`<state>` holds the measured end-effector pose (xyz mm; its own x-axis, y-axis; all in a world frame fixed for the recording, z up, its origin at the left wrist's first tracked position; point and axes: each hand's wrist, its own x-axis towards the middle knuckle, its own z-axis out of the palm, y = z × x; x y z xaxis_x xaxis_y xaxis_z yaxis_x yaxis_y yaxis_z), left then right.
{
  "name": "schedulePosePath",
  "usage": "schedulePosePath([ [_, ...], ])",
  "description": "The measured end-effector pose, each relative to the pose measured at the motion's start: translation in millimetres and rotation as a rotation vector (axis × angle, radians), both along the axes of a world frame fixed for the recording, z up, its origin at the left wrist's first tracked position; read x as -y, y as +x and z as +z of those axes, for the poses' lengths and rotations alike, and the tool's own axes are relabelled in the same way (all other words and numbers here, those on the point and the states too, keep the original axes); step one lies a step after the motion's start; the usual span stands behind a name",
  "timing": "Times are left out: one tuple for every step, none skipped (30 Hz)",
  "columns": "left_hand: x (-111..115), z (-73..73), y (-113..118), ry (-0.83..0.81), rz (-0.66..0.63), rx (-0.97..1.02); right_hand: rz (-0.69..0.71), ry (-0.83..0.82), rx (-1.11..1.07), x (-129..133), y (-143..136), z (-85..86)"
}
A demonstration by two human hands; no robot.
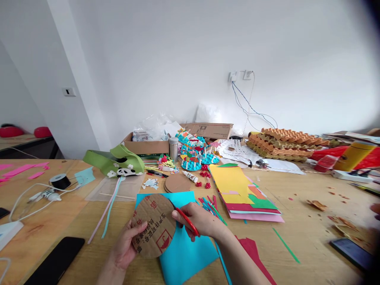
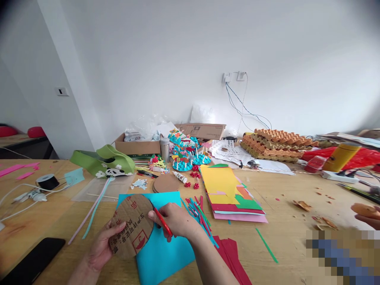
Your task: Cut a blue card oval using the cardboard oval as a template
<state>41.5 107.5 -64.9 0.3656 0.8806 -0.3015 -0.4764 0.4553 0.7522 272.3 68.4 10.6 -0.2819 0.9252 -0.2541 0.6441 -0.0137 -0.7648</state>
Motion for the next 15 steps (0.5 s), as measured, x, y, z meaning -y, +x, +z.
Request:
schedulePosePath([
  [-0.2, 0.0, -0.2, -0.001, 0.002, -0.001, -0.014, -0.002, -0.003, 0.0, -0.7, 0.8],
  [-0.4, -0.4, -0.5, -0.004, 0.000, 0.000, -0.023, 0.004, -0.004, 0.0, -1.0, 1.2],
  [-0.7, -0.8, -0.8, -0.008, -0.003, 0.003, -0.031, 0.013, -0.007, -0.2, -0.9, 0.9],
  [-0.9, -1.4, -1.2, -0.010, -0.007, 0.007, -0.036, 0.027, -0.010, -0.4, -0.3, -0.2],
  [-1.2, -2.0, -1.6, -0.011, -0.011, 0.012, -0.039, 0.041, -0.013, -0.8, 0.7, -2.0],
  [-1.3, -2.4, -2.0, -0.009, -0.016, 0.017, -0.039, 0.053, -0.015, -1.2, 1.9, -4.3],
  [-1.4, -2.6, -2.3, -0.008, -0.018, 0.019, -0.037, 0.064, -0.018, -1.5, 3.1, -6.6],
  [-1.4, -2.6, -2.6, -0.005, -0.016, 0.021, -0.034, 0.075, -0.019, -1.9, 4.2, -8.6],
  [-1.4, -2.4, -2.9, -0.002, -0.014, 0.022, -0.029, 0.086, -0.017, -2.0, 5.0, -10.1],
  [-1.2, -2.0, -3.1, -0.001, -0.013, 0.025, -0.024, 0.093, -0.012, -2.0, 5.6, -10.6],
  [-1.0, -1.6, -3.3, -0.002, -0.013, 0.030, -0.018, 0.097, -0.005, -1.8, 5.9, -10.1],
  [-0.7, -1.1, -3.5, -0.003, -0.015, 0.038, -0.009, 0.097, 0.004, -1.4, 6.1, -8.7],
  [-0.4, -0.7, -3.7, -0.003, -0.015, 0.043, 0.004, 0.090, 0.015, -0.8, 6.1, -6.7],
  [-0.1, -0.3, -3.8, -0.003, -0.015, 0.046, 0.021, 0.074, 0.025, -0.1, 6.0, -4.3],
  [0.2, 0.1, -3.8, -0.001, -0.014, 0.046, 0.038, 0.056, 0.035, 0.5, 6.1, -1.9],
])
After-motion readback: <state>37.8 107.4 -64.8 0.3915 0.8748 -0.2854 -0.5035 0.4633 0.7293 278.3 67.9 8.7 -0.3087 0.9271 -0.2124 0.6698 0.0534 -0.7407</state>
